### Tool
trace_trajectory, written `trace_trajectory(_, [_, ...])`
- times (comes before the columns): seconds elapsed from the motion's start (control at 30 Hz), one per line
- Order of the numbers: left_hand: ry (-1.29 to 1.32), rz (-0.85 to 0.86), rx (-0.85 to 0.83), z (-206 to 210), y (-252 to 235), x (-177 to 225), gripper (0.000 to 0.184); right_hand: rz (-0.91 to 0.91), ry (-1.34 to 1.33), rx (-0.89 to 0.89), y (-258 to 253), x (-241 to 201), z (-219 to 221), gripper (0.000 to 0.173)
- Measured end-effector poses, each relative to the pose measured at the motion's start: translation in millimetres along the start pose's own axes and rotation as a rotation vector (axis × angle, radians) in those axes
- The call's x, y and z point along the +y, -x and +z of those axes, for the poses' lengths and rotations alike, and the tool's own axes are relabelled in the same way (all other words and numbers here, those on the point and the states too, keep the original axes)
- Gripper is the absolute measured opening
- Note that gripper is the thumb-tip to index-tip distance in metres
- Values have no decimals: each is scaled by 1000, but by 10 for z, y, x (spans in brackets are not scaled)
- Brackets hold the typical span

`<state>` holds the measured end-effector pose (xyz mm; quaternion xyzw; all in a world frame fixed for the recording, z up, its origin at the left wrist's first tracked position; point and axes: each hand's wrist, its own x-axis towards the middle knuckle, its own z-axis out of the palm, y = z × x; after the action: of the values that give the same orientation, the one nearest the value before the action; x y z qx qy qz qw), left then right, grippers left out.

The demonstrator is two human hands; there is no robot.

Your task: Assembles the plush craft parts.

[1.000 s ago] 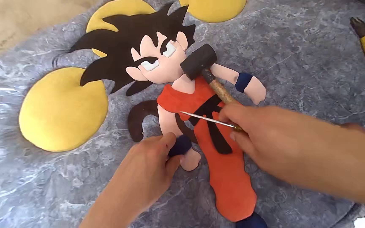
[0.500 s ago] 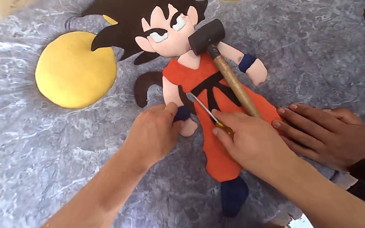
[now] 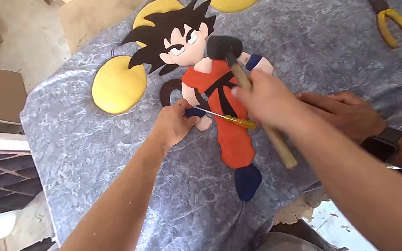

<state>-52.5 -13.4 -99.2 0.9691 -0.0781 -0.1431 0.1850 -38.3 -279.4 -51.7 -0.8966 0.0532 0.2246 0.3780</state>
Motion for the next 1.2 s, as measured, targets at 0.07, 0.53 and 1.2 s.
trace_trajectory(0.07, [7,1,-6,10,-2,-4,34,-13,113,50,323,74,286,55])
trace_trajectory(0.53, [74,-183,-143,-134,-42,133,38,93,262,324,-29,-62,202,41])
trace_trajectory(1.2, [219,-204,-42,2,-11,31,28,-294,205,425,1155,108,779,52])
